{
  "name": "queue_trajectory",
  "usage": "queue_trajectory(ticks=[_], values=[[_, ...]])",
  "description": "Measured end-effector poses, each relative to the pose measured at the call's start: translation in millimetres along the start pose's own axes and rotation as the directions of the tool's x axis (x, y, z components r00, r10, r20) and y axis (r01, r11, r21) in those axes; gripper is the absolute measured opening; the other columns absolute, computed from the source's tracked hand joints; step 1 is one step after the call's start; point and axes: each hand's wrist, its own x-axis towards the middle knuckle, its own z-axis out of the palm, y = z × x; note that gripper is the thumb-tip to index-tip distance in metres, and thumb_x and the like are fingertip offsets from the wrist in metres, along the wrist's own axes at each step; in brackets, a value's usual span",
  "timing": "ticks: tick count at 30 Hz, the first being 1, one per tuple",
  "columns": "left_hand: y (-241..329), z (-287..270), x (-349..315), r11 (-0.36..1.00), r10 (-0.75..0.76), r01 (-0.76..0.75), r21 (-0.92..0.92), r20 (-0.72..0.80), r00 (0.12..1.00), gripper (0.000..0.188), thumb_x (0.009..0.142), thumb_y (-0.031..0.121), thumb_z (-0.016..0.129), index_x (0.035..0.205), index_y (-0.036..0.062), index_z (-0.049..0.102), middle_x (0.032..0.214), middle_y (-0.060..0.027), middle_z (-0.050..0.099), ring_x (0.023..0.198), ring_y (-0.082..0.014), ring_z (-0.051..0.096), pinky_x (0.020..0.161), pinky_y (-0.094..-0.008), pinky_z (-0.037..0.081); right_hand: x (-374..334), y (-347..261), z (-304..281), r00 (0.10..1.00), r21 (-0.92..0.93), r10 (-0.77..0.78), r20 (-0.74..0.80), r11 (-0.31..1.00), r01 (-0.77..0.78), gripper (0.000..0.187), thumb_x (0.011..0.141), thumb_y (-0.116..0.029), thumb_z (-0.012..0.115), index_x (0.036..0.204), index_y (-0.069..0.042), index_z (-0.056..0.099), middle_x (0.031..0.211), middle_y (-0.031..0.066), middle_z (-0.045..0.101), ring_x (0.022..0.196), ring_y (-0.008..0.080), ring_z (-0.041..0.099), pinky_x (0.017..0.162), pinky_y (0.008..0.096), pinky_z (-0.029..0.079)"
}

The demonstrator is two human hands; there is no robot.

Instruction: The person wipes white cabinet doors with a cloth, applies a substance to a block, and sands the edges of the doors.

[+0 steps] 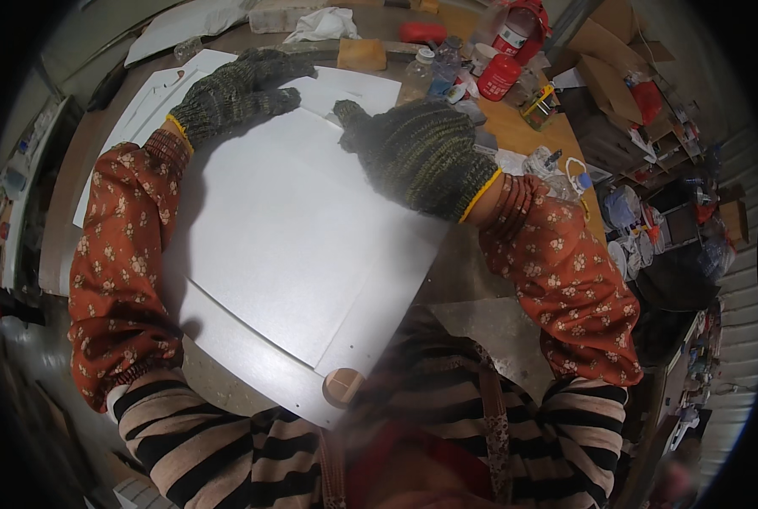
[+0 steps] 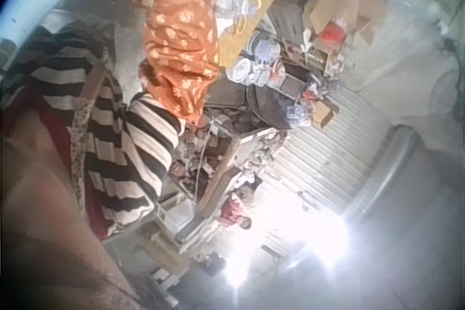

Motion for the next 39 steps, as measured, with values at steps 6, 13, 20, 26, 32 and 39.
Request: queue_trajectory(ticks=[6,13,20,26,32,39], values=[[4,-6,-8,1.000,0.009,-0.009,0.019,-0.020,1.000,0.039,0.088,0.037,0.059,0.123,0.0213,0.054,0.124,-0.0092,0.052,0.115,-0.0276,0.049,0.098,-0.0388,0.043,11,6,-4,0.996,0.060,-0.092,0.011,0.994,0.091,0.022,0.088,-0.021,0.051,0.100,-0.004,0.058,0.079,0.0145,0.065,0.071,0.0295,0.063,0.064,0.0427,0.049],[-3,5,15,0.992,0.096,-0.099,-0.084,-0.034,0.995,0.039,0.087,0.036,0.060,0.123,0.0207,0.055,0.123,-0.0094,0.053,0.115,-0.0278,0.049,0.099,-0.0384,0.042,0,37,12,0.923,-0.154,-0.297,-0.246,0.952,0.265,0.018,0.084,-0.011,0.054,0.101,-0.008,0.059,0.086,0.0104,0.060,0.077,0.0237,0.062,0.070,0.0384,0.050],[-15,7,3,0.976,0.198,-0.188,0.108,-0.092,0.976,0.037,0.088,0.031,0.059,0.123,0.0188,0.055,0.126,-0.0093,0.052,0.118,-0.0264,0.047,0.102,-0.0385,0.039,0,3,-7,0.999,0.054,-0.035,-0.040,0.998,0.037,0.019,0.088,-0.021,0.051,0.096,-0.005,0.059,0.067,0.0120,0.061,0.062,0.0288,0.061,0.057,0.0428,0.047],[-4,4,8,1.000,-0.006,0.006,-0.019,0.010,1.000,0.037,0.089,0.024,0.059,0.124,0.0163,0.055,0.129,-0.0087,0.049,0.123,-0.0248,0.043,0.105,-0.0377,0.036,-3,-4,-5,0.997,0.004,0.001,-0.083,1.000,0.000,0.019,0.087,-0.021,0.052,0.095,-0.006,0.059,0.064,0.0133,0.062,0.058,0.0294,0.060,0.053,0.0443,0.046],[-14,0,-6,0.996,-0.029,0.033,-0.088,0.038,0.999,0.047,0.087,0.046,0.057,0.126,0.0203,0.053,0.129,-0.0095,0.048,0.120,-0.0268,0.045,0.103,-0.0391,0.038,17,11,-6,0.981,-0.075,-0.184,0.058,0.979,0.188,0.021,0.084,-0.012,0.056,0.104,-0.006,0.057,0.098,0.0100,0.064,0.080,0.0233,0.062,0.068,0.0381,0.050],[-28,12,2,0.997,0.073,-0.073,-0.011,0.002,0.997,0.049,0.087,0.048,0.056,0.127,0.0211,0.053,0.133,-0.0099,0.047,0.125,-0.0270,0.041,0.107,-0.0395,0.034,8,21,5,0.967,0.095,-0.192,-0.169,0.973,0.210,0.019,0.085,-0.015,0.055,0.102,-0.006,0.058,0.090,0.0105,0.062,0.073,0.0245,0.061,0.065,0.0383,0.049]])
